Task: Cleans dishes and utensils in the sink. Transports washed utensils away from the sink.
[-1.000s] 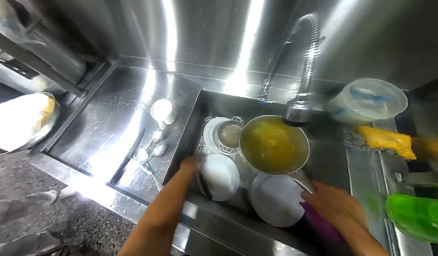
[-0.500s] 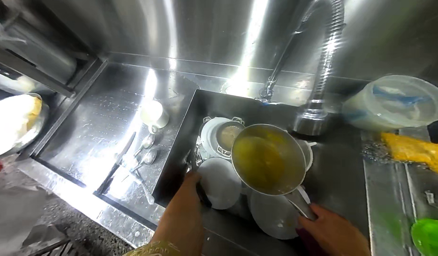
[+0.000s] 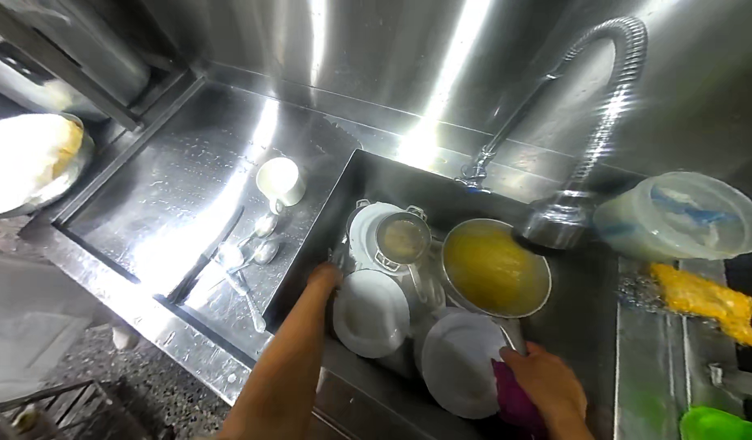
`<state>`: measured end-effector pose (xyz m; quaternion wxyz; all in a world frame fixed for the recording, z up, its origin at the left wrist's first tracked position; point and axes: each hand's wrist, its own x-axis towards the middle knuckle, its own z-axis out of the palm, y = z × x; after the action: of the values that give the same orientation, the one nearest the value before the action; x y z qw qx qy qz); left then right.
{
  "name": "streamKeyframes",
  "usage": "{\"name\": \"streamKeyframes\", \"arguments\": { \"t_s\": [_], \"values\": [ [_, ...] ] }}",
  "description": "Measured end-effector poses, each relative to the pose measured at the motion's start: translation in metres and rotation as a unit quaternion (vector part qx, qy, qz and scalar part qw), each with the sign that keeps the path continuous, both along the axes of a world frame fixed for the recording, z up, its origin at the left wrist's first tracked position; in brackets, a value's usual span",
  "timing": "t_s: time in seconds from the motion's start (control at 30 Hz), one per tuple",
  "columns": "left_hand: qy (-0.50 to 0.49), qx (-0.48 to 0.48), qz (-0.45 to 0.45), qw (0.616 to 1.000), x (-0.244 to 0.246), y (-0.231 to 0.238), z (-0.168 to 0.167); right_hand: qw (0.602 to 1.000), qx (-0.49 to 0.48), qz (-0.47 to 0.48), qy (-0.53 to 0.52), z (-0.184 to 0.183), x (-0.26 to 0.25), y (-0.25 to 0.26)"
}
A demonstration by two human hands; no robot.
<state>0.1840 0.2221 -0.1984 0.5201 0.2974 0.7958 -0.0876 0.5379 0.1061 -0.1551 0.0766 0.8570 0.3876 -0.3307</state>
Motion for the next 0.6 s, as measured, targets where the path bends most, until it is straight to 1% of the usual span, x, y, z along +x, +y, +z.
{"name": "streamKeyframes", "arguments": {
  "t_s": [0.07,0.13,0.17,0.23,0.3,0.37,0.4,0.43,0.5,0.53,0.6],
  "values": [
    [-0.048,0.009,0.019,0.999,-0.003,0.001,0.023,1.0,-0.003,-0.006,-0.006,-0.005,-0.001,0.006],
    [-0.156,0.047,0.098,0.982,-0.01,-0.008,0.042,1.0,-0.015,-0.008,-0.004,-0.014,0.0,0.008],
    [-0.218,0.068,0.14,0.963,-0.014,-0.016,0.051,1.0,-0.022,-0.007,-0.001,-0.021,0.001,0.009],
    [-0.329,0.085,0.227,0.913,-0.019,-0.032,0.066,0.999,-0.032,0.001,0.01,-0.037,0.007,0.008],
    [-0.408,0.072,0.295,0.861,-0.018,-0.052,0.079,0.999,-0.039,0.017,0.024,-0.047,0.013,0.006],
    [-0.466,0.042,0.326,0.821,-0.011,-0.072,0.094,0.998,-0.051,0.04,0.026,-0.044,0.015,0.007],
    [-0.489,0.027,0.309,0.815,-0.007,-0.08,0.1,0.998,-0.041,0.045,0.018,-0.037,0.013,0.008],
    [-0.5,0.016,0.282,0.818,-0.003,-0.088,0.105,0.999,-0.01,0.043,0.009,-0.026,0.008,0.01],
    [-0.495,0.029,0.196,0.846,0.004,-0.1,0.112,0.994,0.102,0.027,0.014,0.008,-0.009,0.012],
    [-0.479,0.052,0.138,0.865,0.008,-0.103,0.116,0.984,0.172,0.013,0.046,0.028,-0.02,0.015],
    [-0.423,0.099,0.004,0.901,0.017,-0.106,0.122,0.943,0.293,-0.03,0.152,0.072,-0.049,0.023]
  ]
}}
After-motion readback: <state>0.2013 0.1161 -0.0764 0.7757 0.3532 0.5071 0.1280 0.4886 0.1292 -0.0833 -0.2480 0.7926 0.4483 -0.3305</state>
